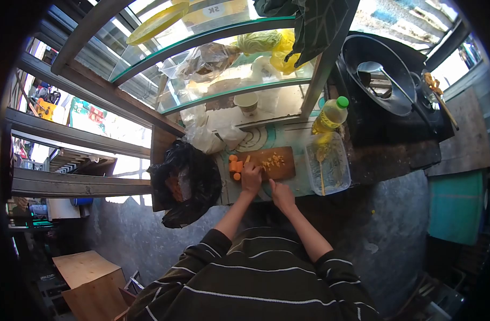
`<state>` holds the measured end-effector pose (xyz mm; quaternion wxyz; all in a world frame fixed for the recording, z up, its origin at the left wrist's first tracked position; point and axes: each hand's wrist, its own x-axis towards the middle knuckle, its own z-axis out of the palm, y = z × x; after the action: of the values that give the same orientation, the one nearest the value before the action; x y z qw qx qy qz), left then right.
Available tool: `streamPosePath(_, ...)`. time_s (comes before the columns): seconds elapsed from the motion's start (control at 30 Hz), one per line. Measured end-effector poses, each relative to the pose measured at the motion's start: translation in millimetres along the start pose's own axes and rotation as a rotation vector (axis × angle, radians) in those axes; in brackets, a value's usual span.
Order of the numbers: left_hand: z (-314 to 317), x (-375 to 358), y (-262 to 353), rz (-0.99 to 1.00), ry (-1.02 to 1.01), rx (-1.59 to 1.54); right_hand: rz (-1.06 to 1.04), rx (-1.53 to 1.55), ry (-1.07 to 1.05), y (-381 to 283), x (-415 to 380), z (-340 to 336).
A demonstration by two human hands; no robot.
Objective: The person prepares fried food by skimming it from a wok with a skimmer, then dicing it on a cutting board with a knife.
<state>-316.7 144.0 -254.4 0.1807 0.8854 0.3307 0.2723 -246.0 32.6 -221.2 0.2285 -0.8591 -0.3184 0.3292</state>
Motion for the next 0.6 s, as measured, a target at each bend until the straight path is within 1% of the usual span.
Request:
streamPosePath(0.1, -1, 0, 1, -0.027, -0.014, -0.002, -0.014, -0.038, -0.005, 6, -10, -1)
streamPosePath(0.17, 1, -2, 0, -0.026, -0.018, -0.005, 0.035, -0.077, -0.039, 4, -10, 1)
streamPosePath(0.33, -1, -4, 3, -0.051, -0.028, 0.02, 0.025, -0.056, -0.023, 0, -4, -1)
streamPosePath(0.43, -2, -1, 2, -0.011, 0.03, 0.058, -0.005, -0.04, -0.018, 3, -3, -1)
streamPosePath(0.5, 1, -3, 2, -0.078, 0.006, 0.01, 0.005, -0.048, -0.035, 11, -13, 0)
streamPosePath(0.6, 3, -2, 1, -0.094, 0.005, -0.023, 0.021, -0.048, -0.076, 11, -15, -4)
